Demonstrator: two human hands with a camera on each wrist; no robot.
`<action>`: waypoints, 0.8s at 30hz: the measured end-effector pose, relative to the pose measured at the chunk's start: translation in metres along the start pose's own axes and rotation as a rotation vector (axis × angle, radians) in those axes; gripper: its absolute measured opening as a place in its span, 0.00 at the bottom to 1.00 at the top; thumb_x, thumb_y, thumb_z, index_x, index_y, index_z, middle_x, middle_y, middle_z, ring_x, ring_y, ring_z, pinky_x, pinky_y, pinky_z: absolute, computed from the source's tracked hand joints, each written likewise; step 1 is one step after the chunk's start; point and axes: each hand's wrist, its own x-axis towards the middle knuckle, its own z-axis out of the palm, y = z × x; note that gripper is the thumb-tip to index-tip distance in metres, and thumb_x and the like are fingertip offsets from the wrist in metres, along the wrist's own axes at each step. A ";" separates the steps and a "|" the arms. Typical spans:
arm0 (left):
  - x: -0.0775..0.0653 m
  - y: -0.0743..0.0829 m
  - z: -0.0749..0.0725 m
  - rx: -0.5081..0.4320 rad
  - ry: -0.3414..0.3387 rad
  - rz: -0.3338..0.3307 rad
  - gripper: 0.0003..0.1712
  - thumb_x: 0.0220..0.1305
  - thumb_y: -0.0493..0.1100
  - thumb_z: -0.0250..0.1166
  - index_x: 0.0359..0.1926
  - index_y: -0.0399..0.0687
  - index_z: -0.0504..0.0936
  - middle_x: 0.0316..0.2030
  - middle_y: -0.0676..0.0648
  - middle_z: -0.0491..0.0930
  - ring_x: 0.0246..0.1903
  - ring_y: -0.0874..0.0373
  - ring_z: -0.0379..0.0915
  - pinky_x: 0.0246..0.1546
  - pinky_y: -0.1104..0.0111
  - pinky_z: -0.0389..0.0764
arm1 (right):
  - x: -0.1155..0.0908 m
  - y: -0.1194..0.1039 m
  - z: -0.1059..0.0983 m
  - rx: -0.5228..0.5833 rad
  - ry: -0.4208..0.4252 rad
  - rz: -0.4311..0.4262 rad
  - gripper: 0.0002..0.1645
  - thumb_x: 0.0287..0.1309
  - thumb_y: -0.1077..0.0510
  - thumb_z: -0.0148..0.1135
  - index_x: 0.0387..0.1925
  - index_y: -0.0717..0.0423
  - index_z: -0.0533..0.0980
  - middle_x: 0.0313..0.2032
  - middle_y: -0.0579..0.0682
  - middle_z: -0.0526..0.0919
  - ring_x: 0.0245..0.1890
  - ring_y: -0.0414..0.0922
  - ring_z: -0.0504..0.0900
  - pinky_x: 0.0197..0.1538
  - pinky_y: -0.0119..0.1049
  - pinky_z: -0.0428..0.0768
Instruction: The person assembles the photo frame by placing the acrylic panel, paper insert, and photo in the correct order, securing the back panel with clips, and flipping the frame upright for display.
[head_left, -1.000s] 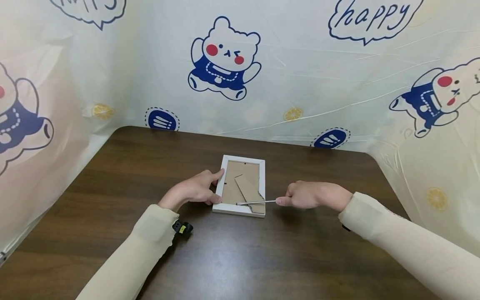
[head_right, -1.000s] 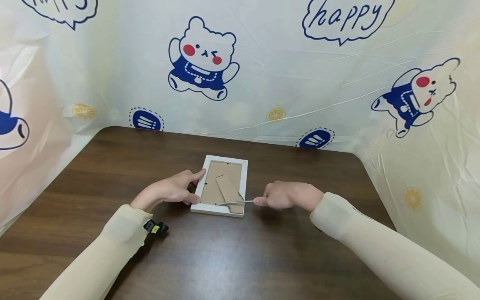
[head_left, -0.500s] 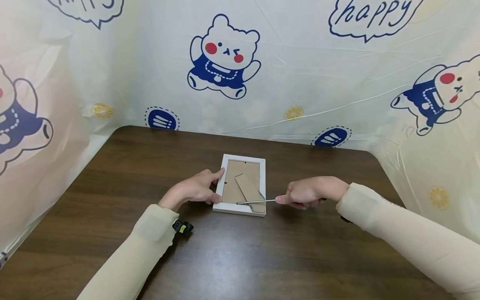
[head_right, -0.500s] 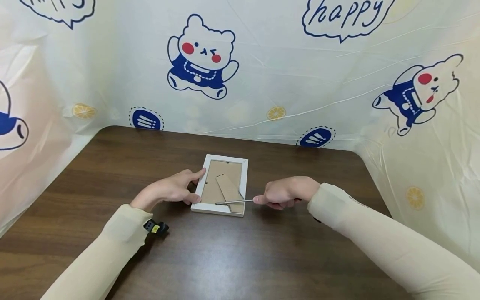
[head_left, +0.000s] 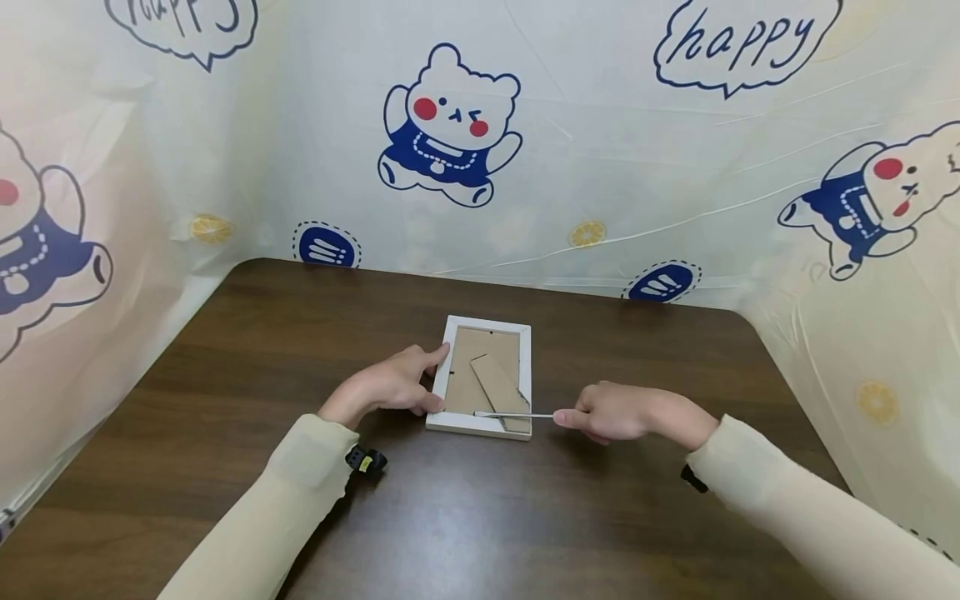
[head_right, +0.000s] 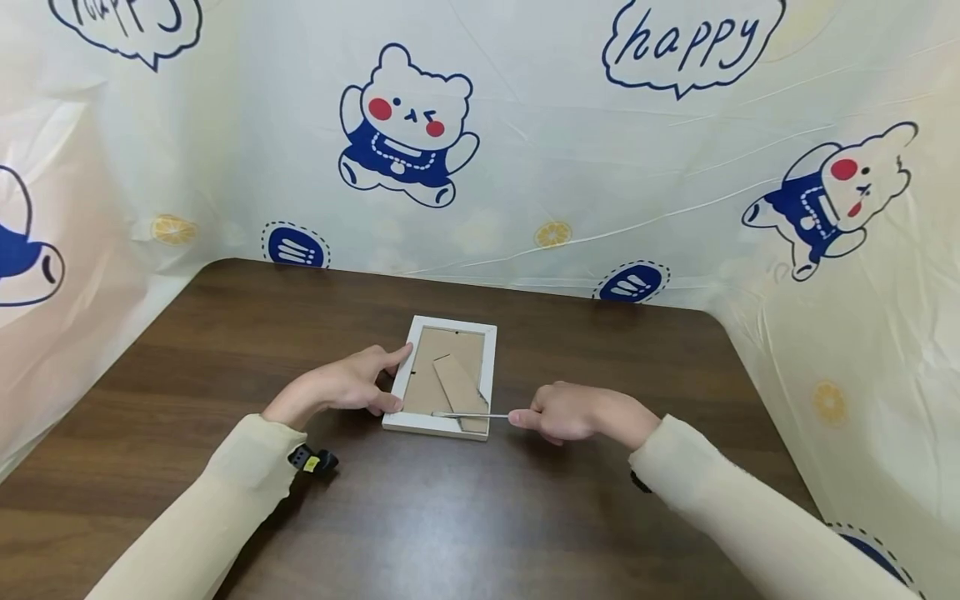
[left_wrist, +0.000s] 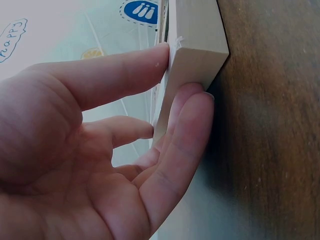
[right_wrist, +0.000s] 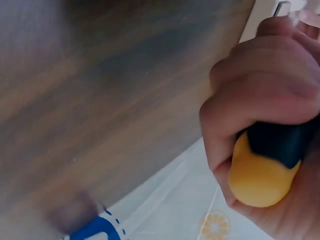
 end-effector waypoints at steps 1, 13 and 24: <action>0.000 0.000 0.000 0.003 0.000 -0.001 0.56 0.67 0.37 0.74 0.85 0.46 0.48 0.68 0.29 0.63 0.32 0.54 0.84 0.44 0.65 0.84 | -0.002 0.001 0.001 -0.008 0.025 -0.016 0.40 0.81 0.34 0.48 0.13 0.51 0.72 0.13 0.42 0.66 0.18 0.40 0.65 0.35 0.38 0.72; 0.000 0.000 0.000 -0.002 -0.016 -0.002 0.56 0.68 0.37 0.73 0.85 0.46 0.47 0.70 0.28 0.61 0.31 0.54 0.84 0.47 0.63 0.84 | -0.025 0.015 -0.007 -0.027 0.272 -0.100 0.31 0.81 0.37 0.49 0.25 0.48 0.80 0.21 0.41 0.74 0.24 0.40 0.72 0.33 0.38 0.73; 0.001 0.000 0.001 -0.015 -0.014 0.010 0.56 0.68 0.37 0.73 0.85 0.45 0.47 0.70 0.27 0.61 0.31 0.54 0.83 0.46 0.63 0.84 | -0.031 0.026 -0.004 0.151 0.404 -0.109 0.21 0.82 0.45 0.53 0.37 0.53 0.82 0.16 0.42 0.68 0.15 0.40 0.69 0.22 0.37 0.73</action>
